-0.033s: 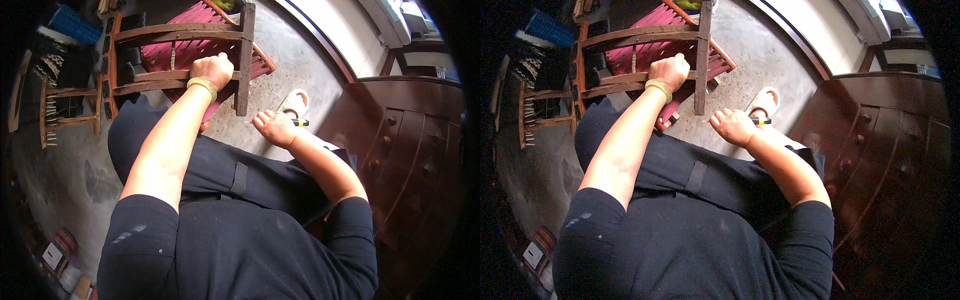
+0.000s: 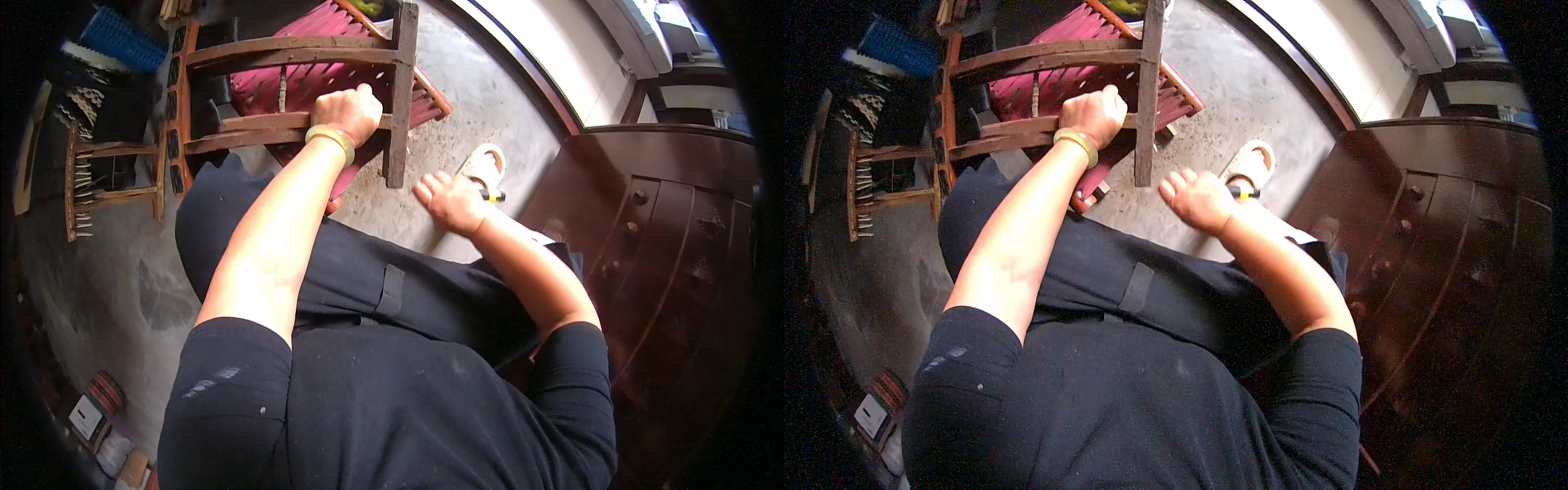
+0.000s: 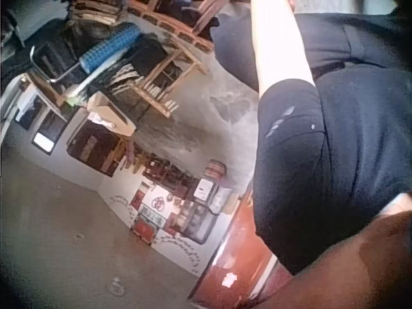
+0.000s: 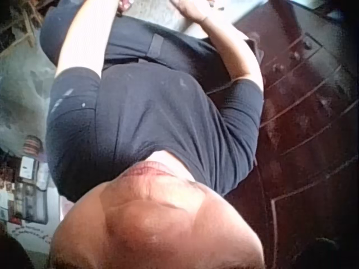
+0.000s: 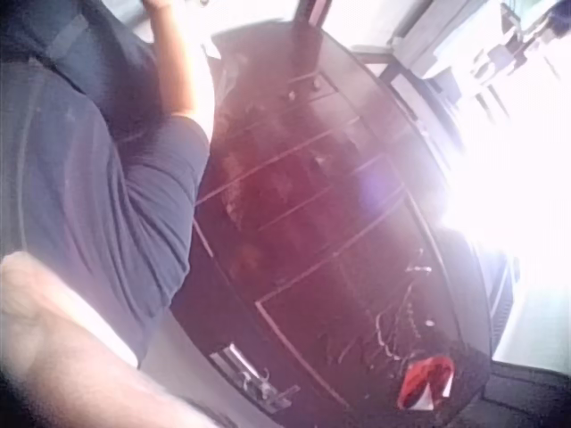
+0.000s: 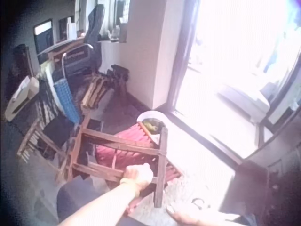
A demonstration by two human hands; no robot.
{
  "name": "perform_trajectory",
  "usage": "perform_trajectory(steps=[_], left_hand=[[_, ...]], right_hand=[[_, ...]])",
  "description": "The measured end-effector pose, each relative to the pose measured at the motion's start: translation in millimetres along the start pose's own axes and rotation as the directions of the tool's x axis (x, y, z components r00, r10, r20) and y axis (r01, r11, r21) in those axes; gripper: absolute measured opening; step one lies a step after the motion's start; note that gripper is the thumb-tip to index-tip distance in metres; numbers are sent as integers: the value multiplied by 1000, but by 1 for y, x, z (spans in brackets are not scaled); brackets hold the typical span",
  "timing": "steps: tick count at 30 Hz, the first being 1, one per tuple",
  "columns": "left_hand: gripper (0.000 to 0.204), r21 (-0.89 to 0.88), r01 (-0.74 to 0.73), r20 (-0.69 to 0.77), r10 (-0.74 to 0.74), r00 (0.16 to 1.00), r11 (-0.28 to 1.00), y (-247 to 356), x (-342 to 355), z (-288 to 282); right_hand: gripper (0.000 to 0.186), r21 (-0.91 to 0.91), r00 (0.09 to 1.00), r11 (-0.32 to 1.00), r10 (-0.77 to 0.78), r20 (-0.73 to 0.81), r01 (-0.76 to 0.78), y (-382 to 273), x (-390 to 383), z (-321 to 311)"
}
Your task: The person uses a chisel to scrape and smooth the wooden frame of a chair. They hold the chair steady with one hand while working the chisel along the edges and joints of the frame.
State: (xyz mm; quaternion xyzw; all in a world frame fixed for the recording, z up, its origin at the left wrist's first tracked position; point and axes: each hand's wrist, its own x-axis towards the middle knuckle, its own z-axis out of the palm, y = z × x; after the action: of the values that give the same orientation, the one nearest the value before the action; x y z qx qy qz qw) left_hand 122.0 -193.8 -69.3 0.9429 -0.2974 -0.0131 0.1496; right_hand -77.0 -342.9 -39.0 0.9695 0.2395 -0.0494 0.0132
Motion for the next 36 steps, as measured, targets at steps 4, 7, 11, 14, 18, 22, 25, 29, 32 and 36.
perform_trajectory(steps=[4, 7, 11, 14, 18, 22, 25, 29, 32, 36], left_hand=[[25, -22, 12, 23, -12, 1000, 1000, 3, -2, -2], [26, -2, 5, 22, -5, 1000, 1000, 4, 0, -2], [26, -9, 0, 15, 0, 1000, 1000, 4, 0, -1], [26, -6, -11, -17, 11, 1000, 1000, 2, 0, 2], [26, -19, -1, -22, 1, 1000, 1000, 1, -1, 0], [26, -27, 1, 10, 0, 1000, 1000, 5, -1, -5], [25, -12, -7, 10, 7, 1000, 1000, 5, 0, -4], [25, -5, -13, -2, 13, 1000, 1000, 2, 0, 1], [24, -6, -20, -13, 20, 1000, 1000, 1, 1, 0], [24, -5, -9, -12, 9, 1000, 1000, 1, -2, 1]], right_hand=[[8, 16, 990, 991, 130, -54, -130, 18, 16, -6], [8, 3, 993, 993, 114, -17, -114, 20, 17, -5], [10, 13, 995, 998, -62, 82, 61, 4, 0, 11], [12, 127, 989, 988, -98, 108, 84, -1, -8, 15], [8, 27, 995, 996, 82, -48, -81, 13, 16, -11], [9, 25, 992, 992, 126, 2, -126, 24, 25, -8], [10, 64, 996, 995, 75, 46, -78, 12, 14, 2], [10, 83, 997, 996, 22, 71, -28, 5, 5, 2], [10, 70, 997, 995, 66, 42, -69, 13, 11, -4], [9, 43, 986, 985, 168, 17, -168, 20, 24, -17]])
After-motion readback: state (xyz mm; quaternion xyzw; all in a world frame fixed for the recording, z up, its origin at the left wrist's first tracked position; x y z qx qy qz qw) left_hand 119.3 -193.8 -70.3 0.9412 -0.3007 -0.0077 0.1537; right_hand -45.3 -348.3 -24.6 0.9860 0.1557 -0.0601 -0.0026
